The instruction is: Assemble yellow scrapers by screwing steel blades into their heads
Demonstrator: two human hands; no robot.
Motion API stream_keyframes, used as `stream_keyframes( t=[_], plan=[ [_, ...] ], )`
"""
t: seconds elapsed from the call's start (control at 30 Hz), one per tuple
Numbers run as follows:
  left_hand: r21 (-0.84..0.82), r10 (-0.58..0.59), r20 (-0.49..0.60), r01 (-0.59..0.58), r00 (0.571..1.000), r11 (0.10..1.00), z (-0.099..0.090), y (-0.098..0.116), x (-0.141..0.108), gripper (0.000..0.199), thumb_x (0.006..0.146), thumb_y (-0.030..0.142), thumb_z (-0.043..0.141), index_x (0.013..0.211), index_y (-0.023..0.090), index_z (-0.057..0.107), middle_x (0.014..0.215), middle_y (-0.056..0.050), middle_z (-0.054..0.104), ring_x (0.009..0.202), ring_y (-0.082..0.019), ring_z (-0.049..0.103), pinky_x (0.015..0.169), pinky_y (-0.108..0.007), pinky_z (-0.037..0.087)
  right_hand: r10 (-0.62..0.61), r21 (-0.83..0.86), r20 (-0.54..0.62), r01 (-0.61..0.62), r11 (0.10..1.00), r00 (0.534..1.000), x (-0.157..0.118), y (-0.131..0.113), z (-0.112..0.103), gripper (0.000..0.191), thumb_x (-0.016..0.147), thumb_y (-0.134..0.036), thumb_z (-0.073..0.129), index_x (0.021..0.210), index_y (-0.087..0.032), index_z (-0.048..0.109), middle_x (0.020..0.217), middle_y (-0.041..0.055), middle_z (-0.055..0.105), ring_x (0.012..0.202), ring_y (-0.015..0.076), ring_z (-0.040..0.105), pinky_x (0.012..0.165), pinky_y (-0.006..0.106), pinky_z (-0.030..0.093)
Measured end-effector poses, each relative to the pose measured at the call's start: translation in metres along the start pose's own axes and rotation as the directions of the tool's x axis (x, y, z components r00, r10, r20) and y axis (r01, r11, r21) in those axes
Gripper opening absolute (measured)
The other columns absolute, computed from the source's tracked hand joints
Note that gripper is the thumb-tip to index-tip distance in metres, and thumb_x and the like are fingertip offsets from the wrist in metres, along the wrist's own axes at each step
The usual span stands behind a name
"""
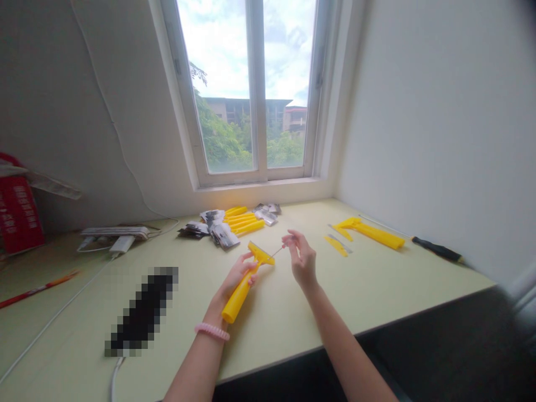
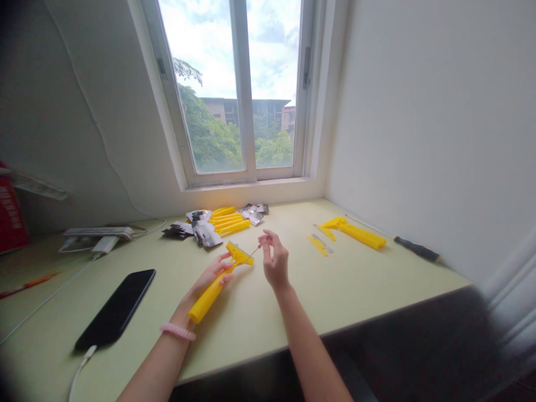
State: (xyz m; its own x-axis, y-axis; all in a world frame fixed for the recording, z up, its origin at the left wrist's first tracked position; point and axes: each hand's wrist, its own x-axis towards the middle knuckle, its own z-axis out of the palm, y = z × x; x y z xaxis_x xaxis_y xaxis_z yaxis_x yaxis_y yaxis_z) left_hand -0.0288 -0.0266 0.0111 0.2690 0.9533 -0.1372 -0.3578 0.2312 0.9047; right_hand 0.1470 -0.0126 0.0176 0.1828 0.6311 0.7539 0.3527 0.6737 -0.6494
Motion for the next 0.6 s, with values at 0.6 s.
stream_keyframes(
  t=[0.6],
  plan=[
    [0.025,0.004,0.017,-0.004,1.0,1.0,-0.0035,-0.0029,0.0042,0.054,0.071,0.011,0.051,0.122,0.014,0.033,0.094,-0.011,0.06,0.037,0.0,0.041,0.036,-0.013,0.032,0.008,-0.019,-0.073,-0.009,1.0,0.997,0.0031,0.0032,-0.001,0.023,0.083,-0.022,0.043,0.101,-0.018,0.057,0.083,0.0048,0.063,0.075,0.0165,0.058,0.074,0.034,0.046]
  ],
)
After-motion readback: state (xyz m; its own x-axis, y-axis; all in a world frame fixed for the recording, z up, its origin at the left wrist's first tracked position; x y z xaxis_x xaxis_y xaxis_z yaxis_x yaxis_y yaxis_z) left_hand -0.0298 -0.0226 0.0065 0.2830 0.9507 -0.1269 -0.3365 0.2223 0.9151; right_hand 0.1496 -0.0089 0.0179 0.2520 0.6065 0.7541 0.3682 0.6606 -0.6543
